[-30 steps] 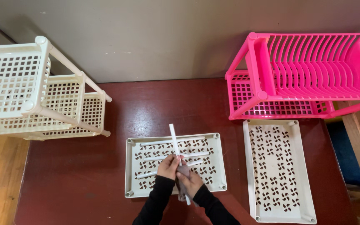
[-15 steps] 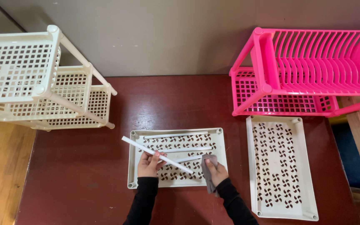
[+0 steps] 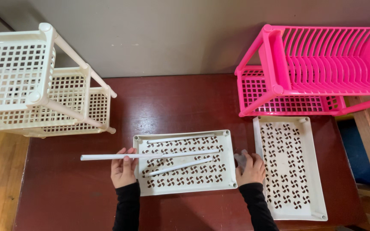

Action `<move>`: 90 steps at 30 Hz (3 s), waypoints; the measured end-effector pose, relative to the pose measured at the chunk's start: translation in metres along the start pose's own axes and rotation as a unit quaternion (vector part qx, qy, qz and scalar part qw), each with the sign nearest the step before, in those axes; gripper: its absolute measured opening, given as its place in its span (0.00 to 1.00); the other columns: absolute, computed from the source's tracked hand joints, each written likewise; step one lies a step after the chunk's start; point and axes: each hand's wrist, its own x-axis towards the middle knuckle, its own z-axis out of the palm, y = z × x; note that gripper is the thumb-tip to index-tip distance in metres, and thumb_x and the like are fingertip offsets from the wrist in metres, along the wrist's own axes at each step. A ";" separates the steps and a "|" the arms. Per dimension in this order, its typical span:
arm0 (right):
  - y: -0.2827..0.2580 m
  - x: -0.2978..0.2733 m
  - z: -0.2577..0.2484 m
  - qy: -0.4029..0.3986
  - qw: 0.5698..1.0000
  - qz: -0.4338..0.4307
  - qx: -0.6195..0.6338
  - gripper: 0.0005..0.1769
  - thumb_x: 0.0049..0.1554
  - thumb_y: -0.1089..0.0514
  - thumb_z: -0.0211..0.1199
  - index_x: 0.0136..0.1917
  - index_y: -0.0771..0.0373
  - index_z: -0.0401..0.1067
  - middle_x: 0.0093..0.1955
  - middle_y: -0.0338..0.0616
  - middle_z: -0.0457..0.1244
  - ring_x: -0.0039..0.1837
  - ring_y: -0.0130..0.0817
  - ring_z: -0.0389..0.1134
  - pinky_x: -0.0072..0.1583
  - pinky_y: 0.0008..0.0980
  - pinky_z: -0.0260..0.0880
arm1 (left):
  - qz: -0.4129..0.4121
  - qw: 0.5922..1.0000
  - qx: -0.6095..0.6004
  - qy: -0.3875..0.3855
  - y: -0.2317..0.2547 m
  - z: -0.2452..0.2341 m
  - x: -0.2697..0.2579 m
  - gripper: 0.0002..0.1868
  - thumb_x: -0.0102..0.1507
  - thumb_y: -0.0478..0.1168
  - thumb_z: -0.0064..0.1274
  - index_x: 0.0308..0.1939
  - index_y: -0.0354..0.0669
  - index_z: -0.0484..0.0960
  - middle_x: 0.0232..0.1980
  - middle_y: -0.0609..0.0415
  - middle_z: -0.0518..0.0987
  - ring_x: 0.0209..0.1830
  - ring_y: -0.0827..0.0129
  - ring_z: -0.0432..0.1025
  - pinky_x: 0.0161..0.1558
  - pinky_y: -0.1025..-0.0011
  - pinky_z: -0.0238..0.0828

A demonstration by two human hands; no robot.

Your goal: The person wipes a white plastic rod with a cloth, then inserts the rod into holes on a perforated white tray. They repeat this with additional rods, assembling a small shelving unit frame on a wooden table.

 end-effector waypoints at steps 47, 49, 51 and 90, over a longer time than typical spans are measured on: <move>-0.247 -0.064 0.049 -0.397 0.898 -0.147 -0.118 0.50 0.56 0.16 0.39 0.83 0.39 0.42 0.86 0.49 0.32 0.85 0.56 0.26 0.76 0.74 0.28 | 0.216 0.861 0.386 -0.251 0.049 0.009 0.109 0.08 0.65 0.36 0.58 0.47 0.38 0.79 0.44 0.48 0.85 0.45 0.64 0.84 0.43 0.71 0.80; -0.249 -0.063 0.047 -0.403 0.897 -0.144 -0.114 0.50 0.56 0.17 0.39 0.83 0.39 0.41 0.86 0.48 0.32 0.85 0.57 0.25 0.76 0.74 0.27 | 0.229 0.857 0.392 -0.244 0.049 0.010 0.109 0.08 0.65 0.36 0.58 0.46 0.38 0.79 0.44 0.48 0.85 0.44 0.63 0.83 0.43 0.71 0.80; -0.248 -0.061 0.045 -0.407 0.894 -0.144 -0.116 0.50 0.56 0.17 0.39 0.83 0.39 0.41 0.86 0.48 0.31 0.85 0.56 0.25 0.76 0.74 0.27 | 0.234 0.851 0.404 -0.239 0.050 0.012 0.108 0.08 0.65 0.36 0.58 0.46 0.38 0.79 0.45 0.48 0.85 0.43 0.62 0.83 0.42 0.71 0.80; -0.086 -0.022 0.060 -0.108 0.984 -0.137 -0.018 0.19 0.45 0.60 0.67 0.52 0.53 0.74 0.54 0.42 0.63 0.61 0.45 0.62 0.61 0.47 0.66 | 0.302 0.747 0.501 -0.316 -0.041 0.019 -0.077 0.38 0.54 0.45 0.64 0.65 0.33 0.68 0.71 0.31 0.56 0.74 0.33 0.46 0.69 0.37 0.47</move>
